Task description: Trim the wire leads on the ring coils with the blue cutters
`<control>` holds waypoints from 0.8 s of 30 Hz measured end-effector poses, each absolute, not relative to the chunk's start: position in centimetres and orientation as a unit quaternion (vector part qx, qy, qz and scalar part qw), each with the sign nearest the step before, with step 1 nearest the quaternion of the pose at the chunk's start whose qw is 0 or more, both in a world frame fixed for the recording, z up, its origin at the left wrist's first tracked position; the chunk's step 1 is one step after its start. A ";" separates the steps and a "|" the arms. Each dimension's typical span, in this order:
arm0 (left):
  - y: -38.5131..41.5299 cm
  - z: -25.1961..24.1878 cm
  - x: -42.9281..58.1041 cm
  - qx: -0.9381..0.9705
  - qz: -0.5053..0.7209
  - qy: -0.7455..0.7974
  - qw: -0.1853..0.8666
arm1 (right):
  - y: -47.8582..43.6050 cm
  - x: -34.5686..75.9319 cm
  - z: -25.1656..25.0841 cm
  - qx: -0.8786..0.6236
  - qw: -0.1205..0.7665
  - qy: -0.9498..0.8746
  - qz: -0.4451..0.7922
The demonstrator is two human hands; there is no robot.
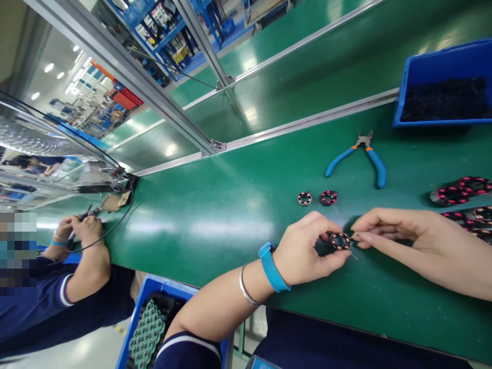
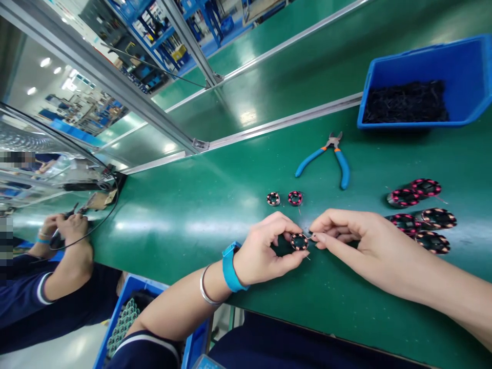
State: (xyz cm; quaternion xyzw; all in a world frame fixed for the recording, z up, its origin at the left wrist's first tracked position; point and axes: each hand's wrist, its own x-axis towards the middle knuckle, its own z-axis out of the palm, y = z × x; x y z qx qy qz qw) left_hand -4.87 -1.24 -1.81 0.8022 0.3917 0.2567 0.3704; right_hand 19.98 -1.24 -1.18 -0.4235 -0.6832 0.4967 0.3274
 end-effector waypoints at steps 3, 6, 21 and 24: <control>-1.3 -1.8 -4.8 0.803 0.257 0.394 0.367 | -1.3 19.9 -1.1 -0.421 0.329 -0.683 0.498; -1.3 -1.8 -4.7 0.810 0.248 0.391 0.359 | -1.5 19.8 -1.5 -0.422 0.328 -0.688 0.491; -1.5 -1.9 -4.7 0.807 0.253 0.393 0.360 | -1.3 20.0 -0.4 -0.407 0.347 -0.769 0.350; -1.5 -2.0 -4.7 0.801 0.253 0.397 0.369 | -1.5 19.6 -0.7 -0.404 0.366 -0.772 0.326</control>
